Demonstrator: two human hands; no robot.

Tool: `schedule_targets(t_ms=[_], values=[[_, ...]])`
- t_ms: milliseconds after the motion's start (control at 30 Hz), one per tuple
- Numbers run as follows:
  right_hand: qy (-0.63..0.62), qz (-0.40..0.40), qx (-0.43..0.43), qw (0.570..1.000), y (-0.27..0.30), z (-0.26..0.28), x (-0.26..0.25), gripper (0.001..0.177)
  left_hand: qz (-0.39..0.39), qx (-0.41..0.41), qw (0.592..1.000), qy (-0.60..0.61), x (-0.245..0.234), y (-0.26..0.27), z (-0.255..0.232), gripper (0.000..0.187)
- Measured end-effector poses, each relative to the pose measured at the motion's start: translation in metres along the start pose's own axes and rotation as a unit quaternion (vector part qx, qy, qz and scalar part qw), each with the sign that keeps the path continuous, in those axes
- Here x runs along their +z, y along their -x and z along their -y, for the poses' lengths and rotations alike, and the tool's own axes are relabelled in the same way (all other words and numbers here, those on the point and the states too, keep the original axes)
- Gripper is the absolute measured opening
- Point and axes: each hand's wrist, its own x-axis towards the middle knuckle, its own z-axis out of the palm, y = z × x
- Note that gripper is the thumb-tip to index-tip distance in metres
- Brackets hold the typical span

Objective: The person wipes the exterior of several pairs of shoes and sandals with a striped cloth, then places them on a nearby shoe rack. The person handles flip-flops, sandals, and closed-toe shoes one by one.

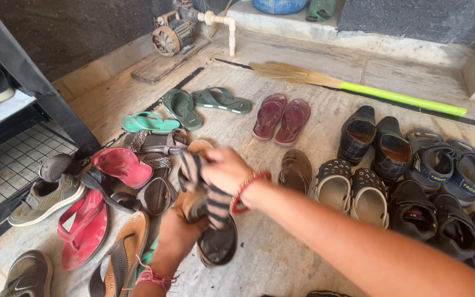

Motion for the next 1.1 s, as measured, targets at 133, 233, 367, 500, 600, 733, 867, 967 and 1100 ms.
schedule_targets(t_ms=[133, 233, 367, 500, 600, 733, 867, 967, 1100], values=[[0.139, -0.03, -0.195, 0.97, -0.002, 0.03, -0.001, 0.031, -0.047, -0.01, 0.99, -0.135, 0.001, -0.011, 0.005, 0.037], [0.347, -0.044, -0.468, 0.811, 0.017, 0.014, 0.007, 0.04, -0.071, 0.081, 0.994, -0.027, 0.002, -0.014, 0.009, 0.04], [0.379, 0.02, -0.528, 0.76, 0.05, -0.026, 0.005, 0.059, -0.059, 0.064, 0.992, -0.096, 0.0, -0.012, 0.013, 0.045], [0.317, 0.034, -0.459, 0.829, 0.05, -0.044, -0.006, 0.065, -0.074, -0.023, 0.98, -0.185, -0.002, -0.008, 0.007, 0.037], [0.333, 0.051, -0.386, 0.859, 0.04, -0.048, -0.021, 0.054, -0.083, -0.032, 0.98, -0.18, -0.003, -0.004, -0.003, 0.038], [0.581, 0.133, -0.199, 0.778, 0.028, -0.041, -0.048, 0.034, -0.066, 0.001, 0.995, -0.079, -0.023, 0.005, -0.017, 0.043], [0.469, 0.051, -0.224, 0.853, 0.026, -0.024, -0.059, 0.054, -0.018, 0.026, 0.98, -0.195, -0.026, 0.002, -0.032, 0.046], [0.358, 0.131, -0.353, 0.855, 0.03, -0.007, -0.049, 0.066, 0.001, 0.017, 0.971, -0.24, -0.009, -0.002, -0.042, 0.042], [0.482, 0.091, -0.264, 0.83, 0.039, -0.009, -0.031, 0.053, -0.009, 0.064, 0.965, -0.253, 0.005, -0.006, -0.04, 0.029]])
